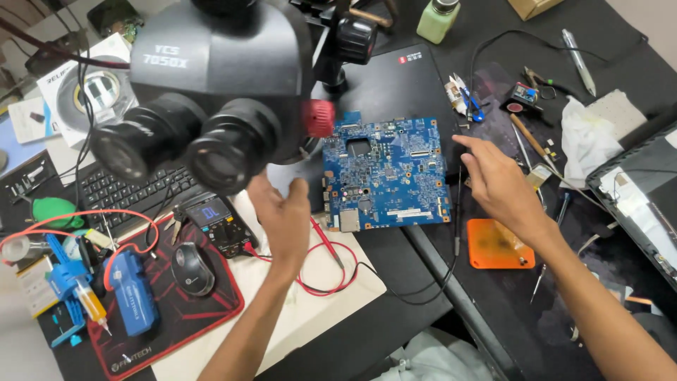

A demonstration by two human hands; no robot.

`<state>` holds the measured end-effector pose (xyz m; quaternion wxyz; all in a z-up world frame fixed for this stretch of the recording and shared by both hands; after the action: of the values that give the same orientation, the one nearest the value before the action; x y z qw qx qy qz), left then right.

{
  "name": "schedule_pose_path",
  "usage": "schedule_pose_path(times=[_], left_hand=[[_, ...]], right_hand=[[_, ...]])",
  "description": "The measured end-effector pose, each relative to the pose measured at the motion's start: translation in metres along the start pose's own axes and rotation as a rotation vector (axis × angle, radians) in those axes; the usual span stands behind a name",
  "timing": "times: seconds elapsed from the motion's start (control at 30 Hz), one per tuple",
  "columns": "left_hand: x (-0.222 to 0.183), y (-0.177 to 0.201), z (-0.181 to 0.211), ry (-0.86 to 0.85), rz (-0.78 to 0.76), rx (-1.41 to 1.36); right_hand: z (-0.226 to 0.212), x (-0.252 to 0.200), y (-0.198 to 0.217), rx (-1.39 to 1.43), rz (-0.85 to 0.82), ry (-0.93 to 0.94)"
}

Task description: The technician uses a multimeter to test voltage and resistance across various components on a laptop motherboard, then uses tweezers to inspect the circuitry.

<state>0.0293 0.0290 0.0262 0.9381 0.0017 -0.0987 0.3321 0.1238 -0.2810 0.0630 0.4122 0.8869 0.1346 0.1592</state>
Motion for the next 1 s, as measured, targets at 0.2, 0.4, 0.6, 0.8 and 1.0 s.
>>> schedule_pose_path(times=[0.2,0.4,0.6,0.8,1.0], left_hand=[[-0.048,-0.06,0.057,-0.204,-0.118,0.37],[-0.07,-0.101,0.098,-0.409,-0.21,0.117],[-0.06,-0.144,0.085,-0.264,-0.427,-0.102],[-0.033,-0.134,0.058,-0.381,-0.465,-0.113],[0.05,-0.086,-0.025,-0.194,-0.095,-0.042]], right_hand=[[0.02,0.001,-0.01,-0.033,0.049,0.003],[0.052,-0.001,-0.016,-0.017,0.069,-0.138],[0.001,0.011,0.004,-0.04,0.046,-0.192],[0.021,0.019,0.002,0.035,0.04,-0.089],[0.026,0.034,0.005,0.009,-0.07,-0.196]])
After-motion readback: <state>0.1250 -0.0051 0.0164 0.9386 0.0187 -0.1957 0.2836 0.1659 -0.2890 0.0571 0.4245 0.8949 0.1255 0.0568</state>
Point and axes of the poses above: each hand's wrist, its own x-axis towards the middle knuckle, its own y-axis out of the back of the hand, z = x × y, the point moved 4 cm from there along x, towards the middle knuckle, and after that the axes turned 5 degrees about -y, right-handed, at the moved point
